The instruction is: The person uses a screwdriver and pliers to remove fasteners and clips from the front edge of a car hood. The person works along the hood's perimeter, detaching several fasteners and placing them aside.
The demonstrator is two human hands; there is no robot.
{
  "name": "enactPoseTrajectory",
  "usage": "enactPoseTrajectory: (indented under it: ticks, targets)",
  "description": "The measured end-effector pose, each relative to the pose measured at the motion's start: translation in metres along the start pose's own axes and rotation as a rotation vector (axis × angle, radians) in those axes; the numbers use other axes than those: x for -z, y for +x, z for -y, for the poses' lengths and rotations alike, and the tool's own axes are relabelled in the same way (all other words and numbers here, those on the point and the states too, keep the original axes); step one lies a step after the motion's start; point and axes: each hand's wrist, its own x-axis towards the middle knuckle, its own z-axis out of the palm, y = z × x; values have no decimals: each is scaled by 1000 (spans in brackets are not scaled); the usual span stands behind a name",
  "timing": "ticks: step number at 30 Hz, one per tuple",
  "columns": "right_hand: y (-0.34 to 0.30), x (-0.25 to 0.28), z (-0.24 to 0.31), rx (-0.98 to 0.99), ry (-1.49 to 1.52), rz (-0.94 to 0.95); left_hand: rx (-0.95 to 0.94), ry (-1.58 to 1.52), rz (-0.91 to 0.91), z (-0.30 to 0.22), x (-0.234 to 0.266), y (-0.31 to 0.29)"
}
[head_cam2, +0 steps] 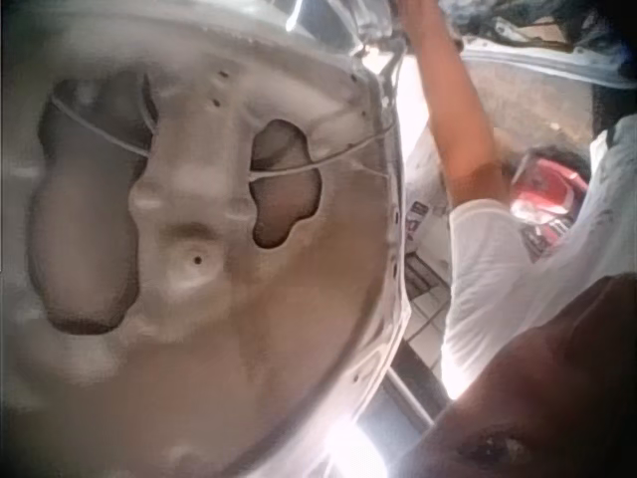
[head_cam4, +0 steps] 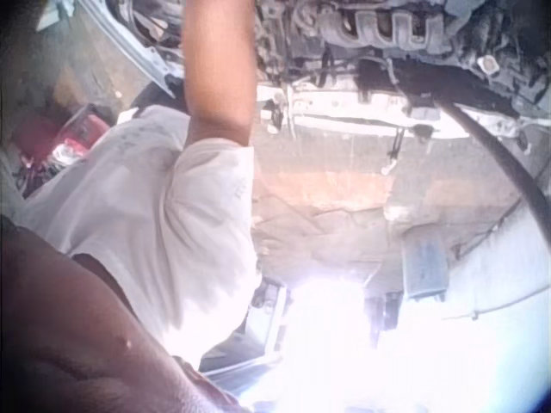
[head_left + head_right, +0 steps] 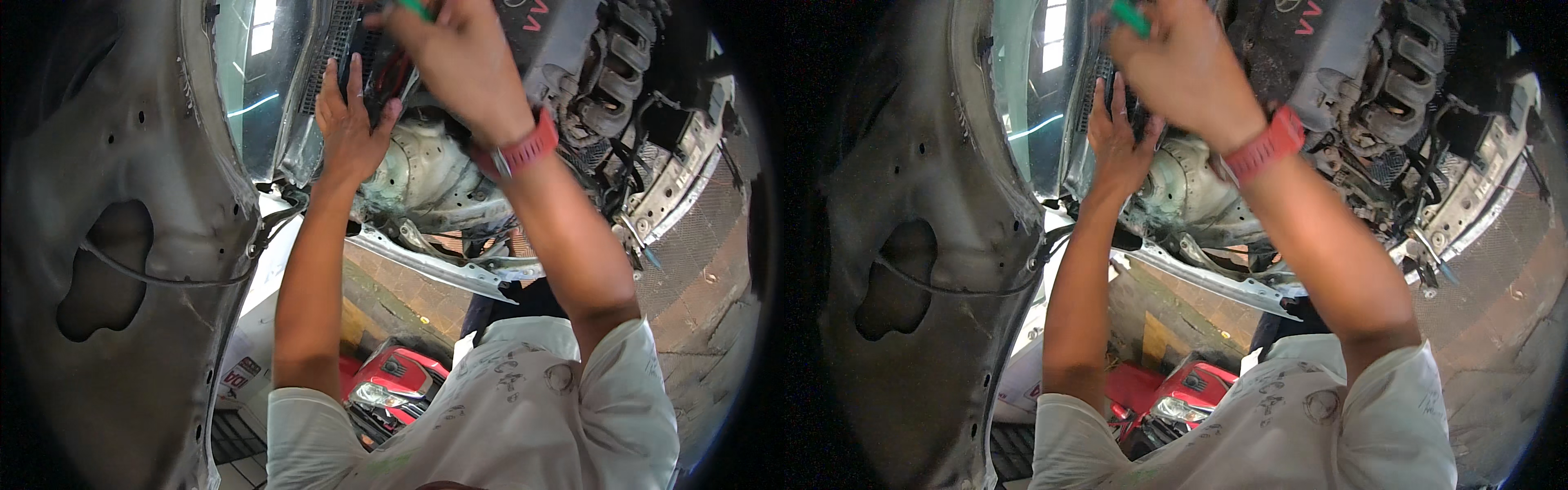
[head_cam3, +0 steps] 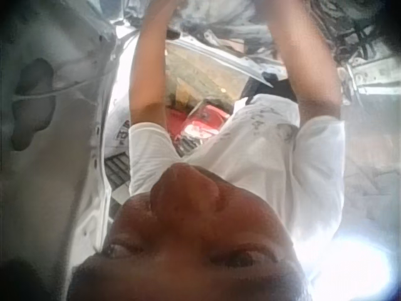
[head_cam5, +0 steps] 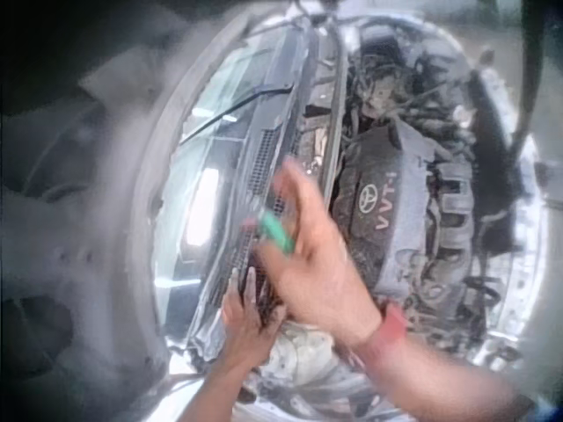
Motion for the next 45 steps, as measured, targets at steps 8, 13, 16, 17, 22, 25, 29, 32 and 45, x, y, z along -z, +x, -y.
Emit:
enactPoseTrajectory:
  ticks: [8, 13, 16, 17, 22, 25, 29, 32, 45]
  targets:
    - [-71, -72, -27, -513, 244, 147, -271, 103, -96, 45, 3, 24]
    - [-65, -116, -39, -505, 451, 163, -300, 70, -77, 50, 3, 27]
    - [-61, -135, -47, -406, 404, 53, -335, 36, -61, 58, -2, 32]
    - [-58, -137, -52, -364, 378, 25, -338, 37, -57, 60, -4, 33]
    - [-45, -139, -56, -322, 355, 39, -301, 40, -55, 60, 0, 25]
    - [-45, -143, -64, -319, 391, 52, -316, 42, -40, 62, -3, 31]
    - [-47, -152, -68, -247, 415, -16, -297, 40, -28, 61, -4, 34]
    - [-49, -155, -61, -300, 474, 26, -275, 38, -27, 63, -2, 29]
    - [-36, -195, -40, -388, 517, -82, -265, -42, -38, 63, -5, 29]
